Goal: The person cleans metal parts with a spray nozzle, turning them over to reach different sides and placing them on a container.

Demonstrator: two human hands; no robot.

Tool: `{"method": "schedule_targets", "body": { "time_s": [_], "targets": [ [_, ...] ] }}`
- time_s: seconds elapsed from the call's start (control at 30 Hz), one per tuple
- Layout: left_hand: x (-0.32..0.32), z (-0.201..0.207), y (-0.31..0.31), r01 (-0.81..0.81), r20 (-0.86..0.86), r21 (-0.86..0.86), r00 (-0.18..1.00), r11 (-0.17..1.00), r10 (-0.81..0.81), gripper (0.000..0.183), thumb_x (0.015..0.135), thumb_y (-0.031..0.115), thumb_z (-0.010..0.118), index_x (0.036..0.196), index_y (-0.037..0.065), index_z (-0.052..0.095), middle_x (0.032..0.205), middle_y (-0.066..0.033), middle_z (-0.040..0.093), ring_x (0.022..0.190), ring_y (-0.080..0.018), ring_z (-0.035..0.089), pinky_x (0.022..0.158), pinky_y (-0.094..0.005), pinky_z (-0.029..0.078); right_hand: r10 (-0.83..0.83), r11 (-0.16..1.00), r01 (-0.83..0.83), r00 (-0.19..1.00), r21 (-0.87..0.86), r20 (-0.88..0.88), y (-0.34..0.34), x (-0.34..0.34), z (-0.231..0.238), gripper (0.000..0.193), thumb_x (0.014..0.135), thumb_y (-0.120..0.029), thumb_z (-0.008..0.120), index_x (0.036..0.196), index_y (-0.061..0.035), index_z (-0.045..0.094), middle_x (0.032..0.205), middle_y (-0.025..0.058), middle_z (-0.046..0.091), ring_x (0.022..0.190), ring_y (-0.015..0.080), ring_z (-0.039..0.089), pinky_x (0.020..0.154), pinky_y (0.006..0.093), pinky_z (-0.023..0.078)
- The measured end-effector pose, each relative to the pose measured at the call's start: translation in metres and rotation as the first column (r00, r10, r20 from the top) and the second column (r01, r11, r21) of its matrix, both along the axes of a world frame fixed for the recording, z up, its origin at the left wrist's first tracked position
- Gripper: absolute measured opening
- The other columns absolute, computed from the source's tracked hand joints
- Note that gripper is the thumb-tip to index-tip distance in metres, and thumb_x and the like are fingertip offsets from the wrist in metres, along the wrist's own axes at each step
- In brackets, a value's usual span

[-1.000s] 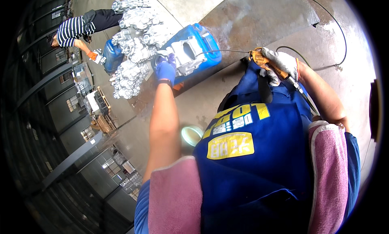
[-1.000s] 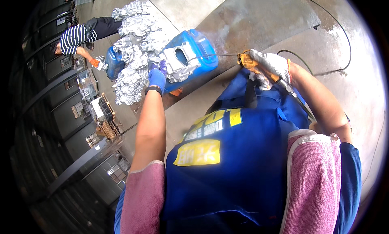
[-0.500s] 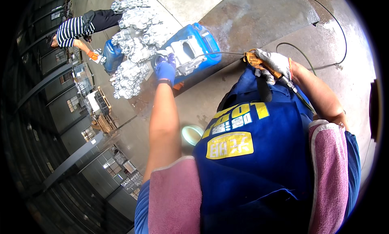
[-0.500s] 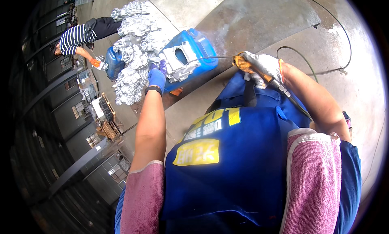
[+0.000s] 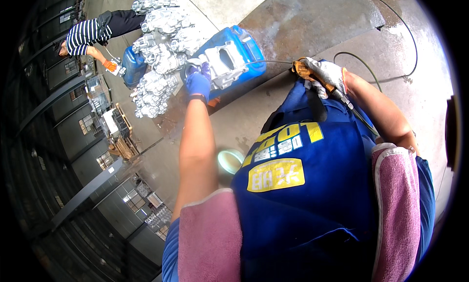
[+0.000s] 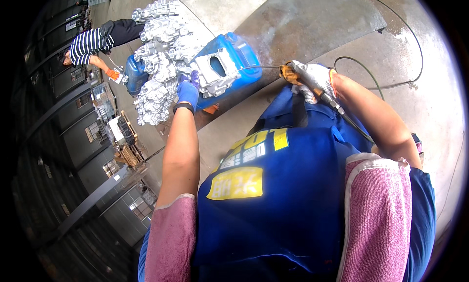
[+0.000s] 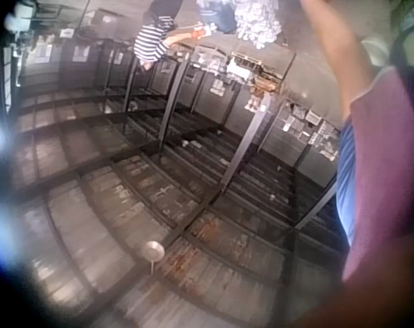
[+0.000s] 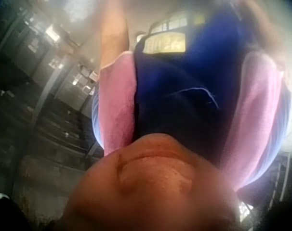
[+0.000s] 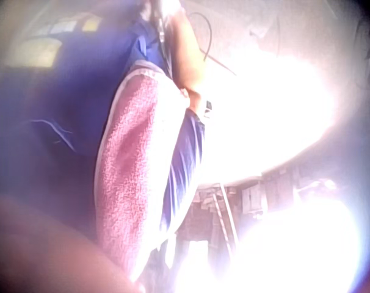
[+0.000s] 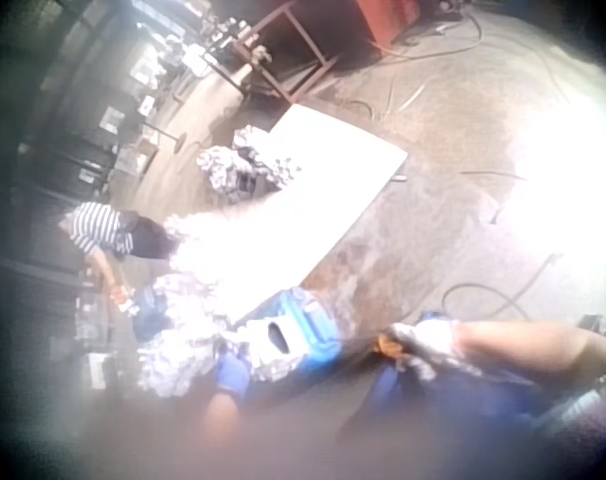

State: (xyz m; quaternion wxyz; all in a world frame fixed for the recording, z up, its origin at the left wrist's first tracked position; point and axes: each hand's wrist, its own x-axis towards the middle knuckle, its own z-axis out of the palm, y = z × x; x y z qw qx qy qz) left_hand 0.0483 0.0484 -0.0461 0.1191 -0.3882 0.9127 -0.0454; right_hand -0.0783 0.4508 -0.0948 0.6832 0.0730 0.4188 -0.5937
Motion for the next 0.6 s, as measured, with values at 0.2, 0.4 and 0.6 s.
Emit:
{"method": "schedule_targets", "body": {
  "time_s": [0.2, 0.4, 0.6],
  "targets": [
    [-0.002, 0.001, 0.002, -0.051, 0.032, -0.019, 0.998, 0.999, 0.051, 0.065, 0.091, 0.056, 0.048, 0.118, -0.002, 0.057, 0.109, -0.0281, 0.063, 0.104, -0.0418, 0.061, 0.09, -0.0437, 0.048, -0.026, 0.999, 0.027, 0.998, -0.027, 0.05, -0.002, -0.002, 0.002, 0.052, 0.099, -0.05, 0.04, 0.088, -0.0016, 0.056, 0.065, 0.0089, 0.056, 0.038, 0.0161, 0.048, 0.033, 0.0289, 0.041],
    [0.004, -0.007, -0.007, -0.049, -0.03, 0.038, 0.998, 0.998, 0.05, 0.067, 0.091, 0.058, 0.046, 0.121, -0.002, 0.056, 0.113, -0.0281, 0.062, 0.106, -0.0416, 0.06, 0.092, -0.0437, 0.047, -0.031, 0.999, 0.032, 0.998, -0.006, 0.054, -0.008, -0.001, -0.001, 0.054, 0.097, -0.053, 0.044, 0.083, -0.003, 0.057, 0.06, 0.0078, 0.055, 0.039, 0.0164, 0.048, 0.035, 0.0293, 0.041],
    [0.001, -0.002, -0.003, -0.029, -0.004, 0.032, 1.0, 0.999, 0.029, 0.068, 0.091, 0.057, 0.046, 0.122, -0.003, 0.055, 0.115, -0.0288, 0.061, 0.107, -0.0428, 0.06, 0.093, -0.0441, 0.047, -0.018, 0.999, 0.022, 0.993, 0.035, -0.116, -0.023, -0.017, -0.018, 0.05, 0.097, -0.05, 0.045, 0.077, -0.0054, 0.056, 0.056, 0.0059, 0.051, 0.04, 0.0172, 0.048, 0.038, 0.0312, 0.04]
  ]
}}
